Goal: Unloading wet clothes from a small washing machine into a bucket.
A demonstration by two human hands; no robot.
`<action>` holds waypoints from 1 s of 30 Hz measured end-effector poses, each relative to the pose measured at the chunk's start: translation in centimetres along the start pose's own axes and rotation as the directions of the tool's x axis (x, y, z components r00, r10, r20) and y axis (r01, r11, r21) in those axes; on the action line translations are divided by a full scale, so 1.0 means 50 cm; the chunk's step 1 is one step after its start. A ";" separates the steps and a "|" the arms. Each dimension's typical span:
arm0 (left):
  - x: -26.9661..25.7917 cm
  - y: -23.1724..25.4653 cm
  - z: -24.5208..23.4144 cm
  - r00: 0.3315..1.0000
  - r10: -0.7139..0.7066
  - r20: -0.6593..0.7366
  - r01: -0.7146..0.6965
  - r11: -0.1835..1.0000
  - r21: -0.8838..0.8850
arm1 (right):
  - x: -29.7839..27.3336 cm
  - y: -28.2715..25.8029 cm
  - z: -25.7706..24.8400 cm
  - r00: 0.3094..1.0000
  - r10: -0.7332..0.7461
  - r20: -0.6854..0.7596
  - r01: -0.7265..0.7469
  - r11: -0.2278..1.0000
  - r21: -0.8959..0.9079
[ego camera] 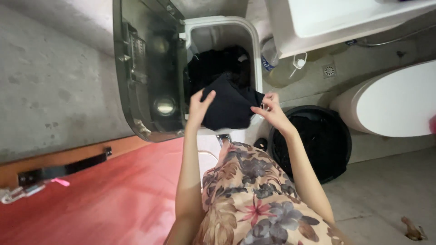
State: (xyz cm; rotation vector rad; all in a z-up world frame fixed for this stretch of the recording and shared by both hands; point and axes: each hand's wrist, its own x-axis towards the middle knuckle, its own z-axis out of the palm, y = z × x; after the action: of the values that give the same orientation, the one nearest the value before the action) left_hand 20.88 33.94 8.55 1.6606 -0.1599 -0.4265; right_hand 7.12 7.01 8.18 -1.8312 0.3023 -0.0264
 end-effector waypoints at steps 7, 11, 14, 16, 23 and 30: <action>-0.035 0.174 0.085 0.997 -0.034 -0.068 0.075 0.577 0.813 | -0.043 0.067 -0.046 1.000 0.010 -0.028 0.000 0.946 0.323; -0.055 0.208 0.137 0.900 0.433 -0.047 -0.185 0.478 0.859 | -0.106 -0.064 -0.116 0.989 0.087 -0.117 0.000 0.801 0.598; -0.084 0.230 0.184 0.816 0.573 -0.080 -0.235 0.454 0.860 | -0.174 -0.205 -0.194 0.992 0.118 -0.039 -0.033 0.551 0.834; -0.118 0.227 0.219 0.783 0.615 -0.095 -0.245 0.445 0.861 | -0.216 -0.240 -0.235 0.996 0.082 -0.015 -0.024 0.454 0.891; -0.256 0.100 0.452 0.759 0.396 0.517 -0.549 0.816 0.181 | -0.358 -0.292 -0.310 0.998 0.019 -0.068 0.058 0.310 0.949; -0.155 -0.163 0.637 0.793 0.274 0.544 -0.418 0.894 0.159 | -0.481 -0.188 -0.421 0.836 -0.106 -0.539 0.227 0.960 0.164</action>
State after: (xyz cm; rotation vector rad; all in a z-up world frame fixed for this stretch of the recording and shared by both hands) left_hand 0.92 8.28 -0.57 1.7017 -0.9527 -0.5707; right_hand -17.98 -5.23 26.35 -1.5929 0.4994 -0.6737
